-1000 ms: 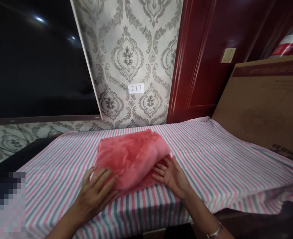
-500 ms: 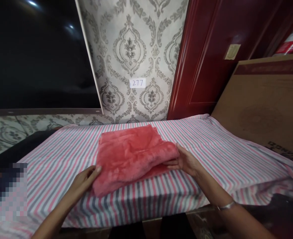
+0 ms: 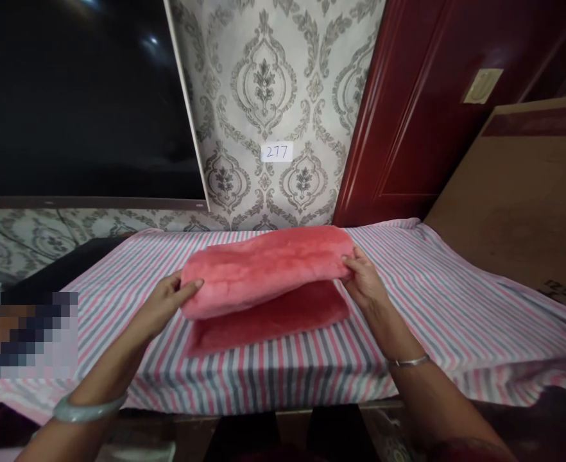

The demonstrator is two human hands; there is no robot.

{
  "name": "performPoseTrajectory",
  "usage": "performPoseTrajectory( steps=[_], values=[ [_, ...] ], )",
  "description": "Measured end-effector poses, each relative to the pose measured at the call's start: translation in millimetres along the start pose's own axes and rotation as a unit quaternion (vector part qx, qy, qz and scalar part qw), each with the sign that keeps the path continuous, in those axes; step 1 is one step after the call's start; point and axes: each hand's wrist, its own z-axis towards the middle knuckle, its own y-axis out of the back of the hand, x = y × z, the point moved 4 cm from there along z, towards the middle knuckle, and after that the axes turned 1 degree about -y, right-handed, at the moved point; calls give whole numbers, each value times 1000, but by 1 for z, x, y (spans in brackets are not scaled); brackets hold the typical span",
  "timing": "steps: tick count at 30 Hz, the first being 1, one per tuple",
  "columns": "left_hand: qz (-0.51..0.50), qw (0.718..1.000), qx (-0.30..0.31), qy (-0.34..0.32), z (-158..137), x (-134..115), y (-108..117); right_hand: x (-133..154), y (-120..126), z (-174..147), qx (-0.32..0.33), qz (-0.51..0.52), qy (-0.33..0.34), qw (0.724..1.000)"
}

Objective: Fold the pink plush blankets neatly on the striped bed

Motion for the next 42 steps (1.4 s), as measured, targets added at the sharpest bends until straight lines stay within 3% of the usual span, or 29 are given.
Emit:
performPoseTrajectory(
  steps=[2, 5, 7, 12, 15, 17, 22, 26, 28, 32, 38, 40, 42],
  values=[
    [-24, 1000, 0, 11, 2, 3, -1, -14, 16, -16, -22, -14, -11, 1000],
    [-96, 985, 90, 115, -8, 30, -11, -46, 43, -43, -31, -39, -143, 988],
    [-161, 962, 123, 185, -16, 50, -16, -53, 54, -52, -20, -35, -191, 981],
    [-270, 917, 43, 290, -18, 71, -14, -44, 49, -36, 58, -64, -285, 955],
    [-299, 897, 23, 326, -12, 67, -17, -45, 44, -11, 59, -118, -277, 952],
    [-310, 898, 23, 312, -6, 61, -23, -48, 41, 6, 35, -144, -243, 959],
    [-264, 950, -11, 167, 17, 48, -30, -52, 20, 32, 40, -162, -210, 963],
    [-221, 971, -77, 43, 32, 47, -23, -49, 16, 37, 37, -160, -69, 984],
    [-211, 973, -72, 57, 33, 55, -22, -59, 26, 34, 19, -175, -54, 983],
    [-238, 954, -53, 175, 24, 74, -25, -84, 52, 25, -12, -194, -157, 968],
    [-227, 951, -69, 196, -3, 69, -19, -67, 53, 7, -9, -203, -199, 959],
    [-186, 963, -55, 188, -12, 71, -18, -59, 51, 1, 20, -257, -170, 951],
    [-144, 977, -44, 149, -18, 74, -19, -56, 50, -4, 46, -330, -94, 938]
  ],
)
